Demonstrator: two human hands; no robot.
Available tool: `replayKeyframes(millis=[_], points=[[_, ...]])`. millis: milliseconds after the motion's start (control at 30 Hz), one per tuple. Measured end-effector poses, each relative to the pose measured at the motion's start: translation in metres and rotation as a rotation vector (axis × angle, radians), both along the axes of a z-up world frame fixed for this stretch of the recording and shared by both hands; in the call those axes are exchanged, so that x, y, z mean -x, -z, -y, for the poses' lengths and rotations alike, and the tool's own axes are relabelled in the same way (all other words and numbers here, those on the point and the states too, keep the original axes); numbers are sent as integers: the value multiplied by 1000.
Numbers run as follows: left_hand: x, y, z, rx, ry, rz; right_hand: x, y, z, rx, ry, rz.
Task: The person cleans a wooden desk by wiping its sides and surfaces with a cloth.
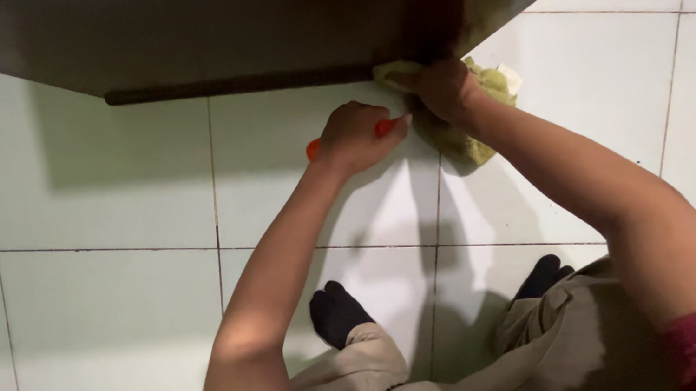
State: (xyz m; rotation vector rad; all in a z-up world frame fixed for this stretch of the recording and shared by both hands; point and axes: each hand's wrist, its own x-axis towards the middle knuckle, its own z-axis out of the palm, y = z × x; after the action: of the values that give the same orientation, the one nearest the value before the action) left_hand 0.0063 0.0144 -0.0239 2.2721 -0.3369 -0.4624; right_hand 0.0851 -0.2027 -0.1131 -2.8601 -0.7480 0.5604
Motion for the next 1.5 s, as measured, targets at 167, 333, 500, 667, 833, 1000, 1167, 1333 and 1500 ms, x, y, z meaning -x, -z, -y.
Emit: replayKeyframes(millis=[167, 333, 500, 667, 833, 1000, 1167, 1333, 1500], points=[[-2, 1, -2, 8, -12, 36, -4, 18, 3, 277, -104, 79], [-12, -5, 4, -17, -18, 48, 5, -20, 22, 34, -37, 86], [-19, -6, 9, 162, -48, 380, 17, -104, 22, -155, -98, 316], [-33, -50, 5, 81, -85, 242, 28, -193, 3, -226, -114, 399], [-39, -103, 2, 279, -214, 269, 27, -242, -4, -222, -95, 640], [-46, -138, -2, 429, -274, 454, 28, -304, -4, -253, -29, 720], [-50, -162, 6, 628, -216, 564, 32, -350, 5, -317, 31, 780], [-55, -180, 12, 563, -140, 697, 22, -294, -11, -111, 41, 747], [-54, -175, 14, 757, -162, 563, 31, -250, -8, -189, -38, 621]])
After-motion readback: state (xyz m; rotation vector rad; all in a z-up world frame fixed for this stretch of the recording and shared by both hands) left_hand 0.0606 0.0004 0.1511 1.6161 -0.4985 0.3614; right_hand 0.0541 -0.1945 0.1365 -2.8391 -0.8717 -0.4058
